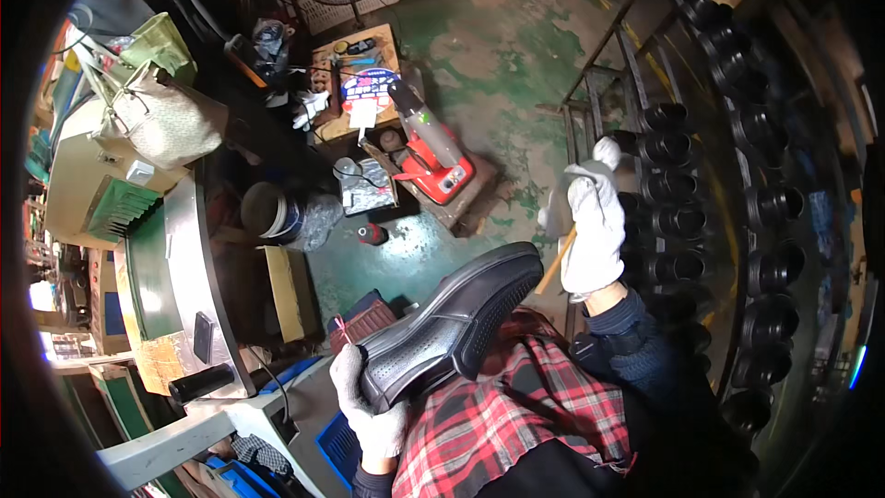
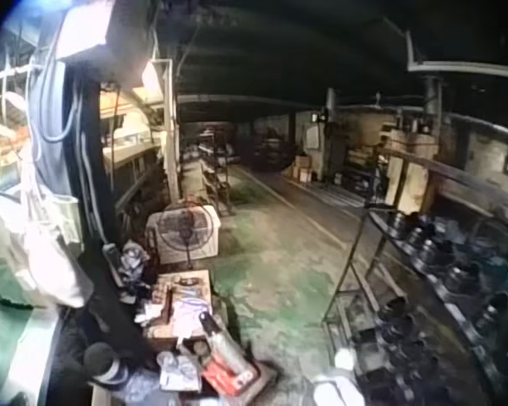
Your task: Applying glue or adhesive to the sole and edges of black shoes using a brush-tipped applicator.
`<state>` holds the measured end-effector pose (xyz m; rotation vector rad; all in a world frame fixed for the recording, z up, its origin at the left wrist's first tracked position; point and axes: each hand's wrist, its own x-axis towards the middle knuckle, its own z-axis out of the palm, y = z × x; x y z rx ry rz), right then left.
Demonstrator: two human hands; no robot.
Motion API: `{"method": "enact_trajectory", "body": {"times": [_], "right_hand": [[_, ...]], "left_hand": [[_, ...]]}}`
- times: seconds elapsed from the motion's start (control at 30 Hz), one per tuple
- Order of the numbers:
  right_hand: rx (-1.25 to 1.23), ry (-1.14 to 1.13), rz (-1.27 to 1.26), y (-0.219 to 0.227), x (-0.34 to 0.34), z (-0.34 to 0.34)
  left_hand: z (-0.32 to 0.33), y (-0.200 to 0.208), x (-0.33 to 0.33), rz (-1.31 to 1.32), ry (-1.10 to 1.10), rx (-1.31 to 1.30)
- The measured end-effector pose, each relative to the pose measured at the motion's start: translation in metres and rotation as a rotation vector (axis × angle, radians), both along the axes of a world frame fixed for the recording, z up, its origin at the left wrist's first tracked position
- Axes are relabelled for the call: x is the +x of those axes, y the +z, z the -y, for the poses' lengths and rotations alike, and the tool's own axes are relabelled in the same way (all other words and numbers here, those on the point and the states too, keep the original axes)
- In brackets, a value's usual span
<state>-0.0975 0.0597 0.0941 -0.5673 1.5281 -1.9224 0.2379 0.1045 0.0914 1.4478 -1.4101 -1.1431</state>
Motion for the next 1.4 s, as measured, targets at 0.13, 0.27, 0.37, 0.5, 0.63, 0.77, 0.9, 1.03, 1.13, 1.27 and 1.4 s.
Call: {"method": "enact_trajectory", "body": {"times": [0.13,0.27,0.37,0.5,0.63,0.77,0.9,1.03,1.13,1.27,1.4], "right_hand": [[0.055,0.050,-0.490,0.029,0.021,-0.003],[0.166,0.220,-0.940,0.044,0.035,-0.006],[0.230,0.290,-0.907,0.044,0.042,-0.006],[0.049,0.194,-1.368,0.025,0.032,-0.011],[0.341,0.051,-0.818,-0.005,-0.002,-0.025],[0.453,-0.133,-0.713,-0.025,-0.045,-0.029],[-0.180,0.216,0.433,-0.038,-0.048,-0.021],[-0.414,0.493,1.150,-0.059,-0.020,-0.010],[-0.513,0.471,1.341,-0.074,-0.010,-0.008],[-0.101,0.264,0.552,-0.086,-0.017,-0.001],[-0.009,0.108,0.347,-0.081,-0.024,0.000]], "left_hand": [[-0.005,-0.001,0.003,0.246,-0.123,-0.204],[-0.008,0.002,0.000,0.257,-0.145,-0.220],[-0.010,0.001,0.000,0.236,-0.171,-0.247],[-0.015,-0.007,0.005,0.212,-0.119,-0.202],[-0.019,-0.010,0.002,0.108,-0.057,-0.111],[-0.008,0.006,-0.009,-0.365,0.169,0.235],[0.026,0.027,-0.009,-0.767,0.032,0.687],[0.045,0.035,-0.007,-0.654,-0.057,1.046],[0.047,0.031,-0.005,-0.723,-0.151,1.097],[0.041,0.030,-0.002,-0.598,-0.290,0.919],[0.040,0.029,-0.002,-0.325,-0.461,0.668]]}}
